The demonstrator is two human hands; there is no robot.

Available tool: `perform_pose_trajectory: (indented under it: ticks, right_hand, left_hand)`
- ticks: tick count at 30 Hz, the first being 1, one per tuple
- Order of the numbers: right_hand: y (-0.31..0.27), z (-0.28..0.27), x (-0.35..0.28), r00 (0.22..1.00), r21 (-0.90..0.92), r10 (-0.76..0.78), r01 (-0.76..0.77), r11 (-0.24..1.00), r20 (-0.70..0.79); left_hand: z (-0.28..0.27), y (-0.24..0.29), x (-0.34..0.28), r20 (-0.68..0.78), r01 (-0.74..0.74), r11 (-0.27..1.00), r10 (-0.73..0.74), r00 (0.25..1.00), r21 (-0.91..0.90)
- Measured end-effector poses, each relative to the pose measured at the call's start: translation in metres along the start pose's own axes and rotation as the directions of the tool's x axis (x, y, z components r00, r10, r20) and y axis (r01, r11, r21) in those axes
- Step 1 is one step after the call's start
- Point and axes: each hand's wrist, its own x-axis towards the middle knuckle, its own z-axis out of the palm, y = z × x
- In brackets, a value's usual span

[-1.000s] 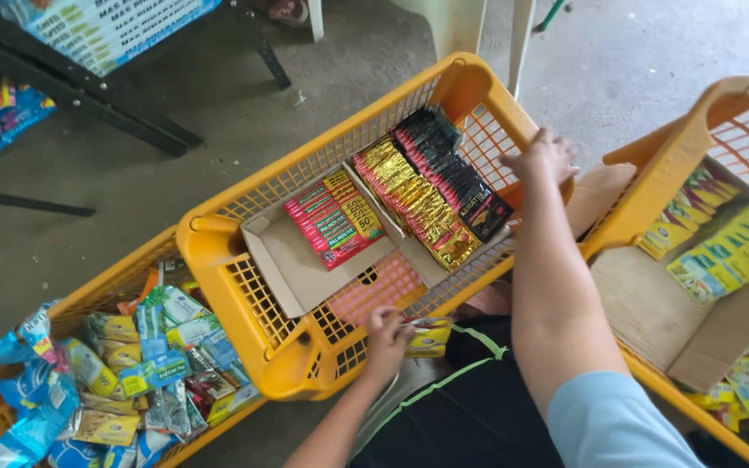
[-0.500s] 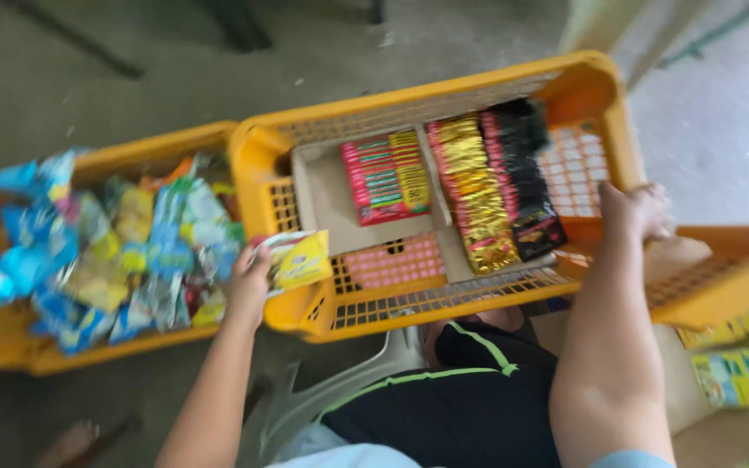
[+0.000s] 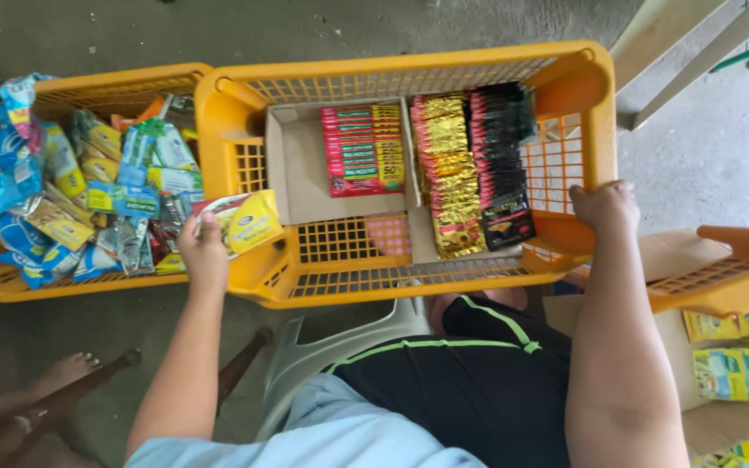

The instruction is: Sorting various food sachets from baskets into a cardboard box and organizing them.

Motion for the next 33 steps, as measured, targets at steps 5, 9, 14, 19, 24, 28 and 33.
perform_pose_trajectory:
  ticks: [5, 9, 14, 19, 24, 28, 33]
  right_hand:
    - [-0.003, -0.02, -0.005, 0.993, -0.064, -0.027, 0.035, 0.997, 0.115]
    - [-0.012, -0.037, -0.002, 0.97, -0.115, 0.016, 0.012, 0.993, 0.244]
    - [-0.003, -0.025, -0.001, 0.971, -0.147, -0.024, 0.061, 0.987, 0.24]
    - [-0.016, -0.02, -0.019, 0.999, 0.116, -0.033, 0.035, 0.993, -0.023]
    - [-0.033, -0.04, -0.03, 0.999, 0.207, -0.036, 0.042, 0.977, -0.03]
    - [-0.049, -0.075, -0.058, 0.997, 0.232, -0.04, 0.055, 0.971, -0.068]
    - [-0.058, -0.146, -0.113, 0.843, 0.35, -0.369, 0.507, 0.788, -0.391]
  left_hand:
    - [-0.002, 0.017, -0.001, 0.008, 0.036, 0.999, -0.037, 0.999, 0.019]
    - [0.0, 0.023, 0.008, 0.011, 0.047, 0.998, -0.047, 0.999, 0.033]
    - [-0.007, 0.02, 0.007, 0.033, 0.09, 0.996, -0.09, 0.995, 0.0]
    - [-0.007, 0.022, 0.01, 0.065, 0.039, 0.997, -0.043, 0.997, 0.067]
    - [-0.01, 0.018, 0.02, 0.008, -0.112, 0.891, 0.121, 0.993, 0.439]
    - [0.001, 0.048, 0.02, 0.178, -0.403, 0.709, 0.373, 0.911, 0.579]
    - [0.073, 0.113, 0.006, 0.337, -0.392, 0.857, 0.28, 0.899, 0.334]
